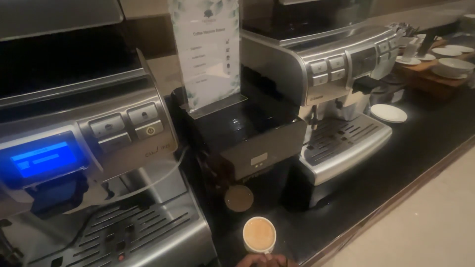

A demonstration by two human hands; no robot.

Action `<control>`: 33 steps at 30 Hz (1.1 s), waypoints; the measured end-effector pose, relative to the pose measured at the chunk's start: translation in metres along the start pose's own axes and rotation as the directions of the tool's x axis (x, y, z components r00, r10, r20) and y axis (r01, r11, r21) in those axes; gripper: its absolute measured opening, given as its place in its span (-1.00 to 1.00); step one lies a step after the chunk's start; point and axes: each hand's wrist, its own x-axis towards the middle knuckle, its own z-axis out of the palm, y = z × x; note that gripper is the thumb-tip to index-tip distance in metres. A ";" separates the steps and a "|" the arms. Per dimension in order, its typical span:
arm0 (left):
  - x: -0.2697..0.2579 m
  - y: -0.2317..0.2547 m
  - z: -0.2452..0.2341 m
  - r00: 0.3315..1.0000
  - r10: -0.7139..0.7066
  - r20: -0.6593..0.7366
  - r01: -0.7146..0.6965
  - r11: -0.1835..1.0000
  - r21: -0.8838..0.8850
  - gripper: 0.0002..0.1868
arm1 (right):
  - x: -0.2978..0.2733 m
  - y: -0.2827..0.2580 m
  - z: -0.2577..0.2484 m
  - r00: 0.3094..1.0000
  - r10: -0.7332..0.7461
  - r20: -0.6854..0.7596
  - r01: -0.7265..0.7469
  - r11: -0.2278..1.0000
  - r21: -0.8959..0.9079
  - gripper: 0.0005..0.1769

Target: Operating a commercial coffee machine to brew a cup of coffee and then adding sugar and stirring.

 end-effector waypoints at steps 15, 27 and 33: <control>0.066 0.276 0.030 0.583 -0.688 -0.432 0.741 0.669 -0.065 -0.78 | -0.060 -0.069 -0.060 0.978 -0.094 -0.188 0.096 0.995 0.000 -0.59; 0.060 0.246 0.040 0.695 -0.587 -0.416 0.591 0.795 -0.134 -0.84 | -0.089 -0.337 -0.030 0.986 -0.167 -0.015 0.148 0.906 -0.396 -0.60; 0.080 0.317 0.009 0.609 -0.693 -0.385 0.777 0.619 0.116 -0.85 | -0.067 -0.310 -0.025 0.904 -0.391 0.174 0.427 0.849 -0.310 -0.82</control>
